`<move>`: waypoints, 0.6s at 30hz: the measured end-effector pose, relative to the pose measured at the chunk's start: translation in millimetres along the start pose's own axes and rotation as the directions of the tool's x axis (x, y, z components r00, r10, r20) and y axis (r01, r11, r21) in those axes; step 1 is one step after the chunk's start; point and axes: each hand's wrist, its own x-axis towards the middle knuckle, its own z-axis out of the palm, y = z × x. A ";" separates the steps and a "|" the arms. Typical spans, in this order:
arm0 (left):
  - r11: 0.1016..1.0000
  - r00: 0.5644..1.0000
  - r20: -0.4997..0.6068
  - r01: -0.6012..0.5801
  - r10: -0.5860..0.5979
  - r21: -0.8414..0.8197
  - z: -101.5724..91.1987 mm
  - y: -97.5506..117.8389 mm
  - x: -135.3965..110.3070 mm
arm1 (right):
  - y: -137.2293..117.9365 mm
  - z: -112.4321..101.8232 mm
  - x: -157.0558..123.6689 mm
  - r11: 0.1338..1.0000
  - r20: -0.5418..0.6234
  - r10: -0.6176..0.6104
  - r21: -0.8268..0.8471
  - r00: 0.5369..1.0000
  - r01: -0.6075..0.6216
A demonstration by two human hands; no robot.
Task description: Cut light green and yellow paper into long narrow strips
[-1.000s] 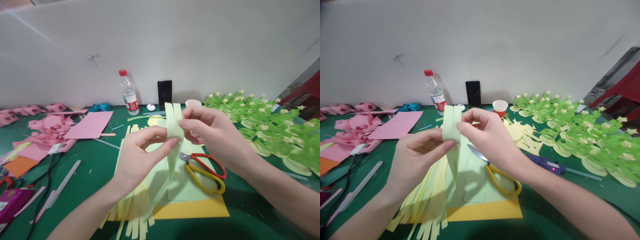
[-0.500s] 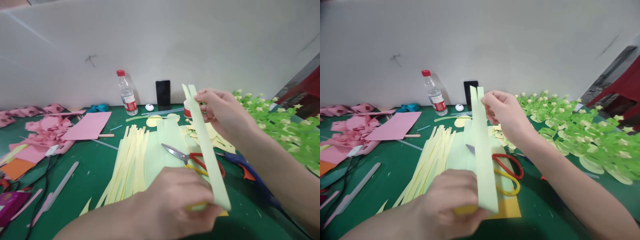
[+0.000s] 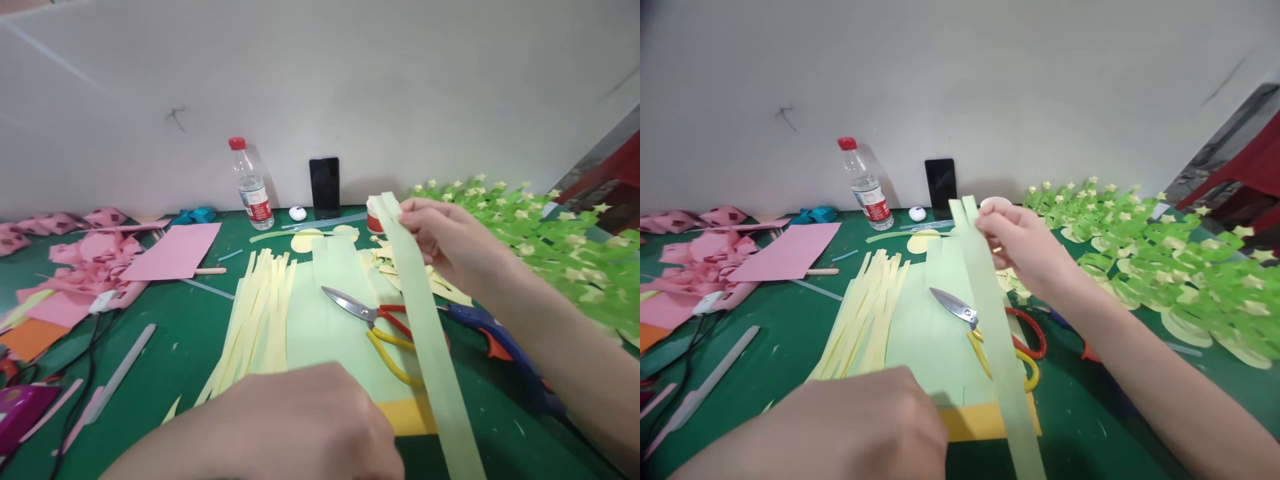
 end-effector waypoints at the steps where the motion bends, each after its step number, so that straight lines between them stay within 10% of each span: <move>1: 0.998 0.997 -0.050 0.054 -0.056 -0.032 -10.6 3.5 0.4 | 0.9 2.2 -5.0 1.000 0.035 0.016 -0.006 0.999 -0.016; 6: 0.963 0.840 -0.485 0.151 -0.243 -0.222 -35.3 3.8 3.4 | 6.8 13.3 -28.7 0.998 0.224 0.032 -0.065 0.974 -0.018; 18: 0.951 0.825 -0.544 -0.027 -0.153 -0.309 -23.7 -6.7 12.1 | 23.1 15.5 -50.5 0.994 0.417 0.103 -0.010 0.903 -0.109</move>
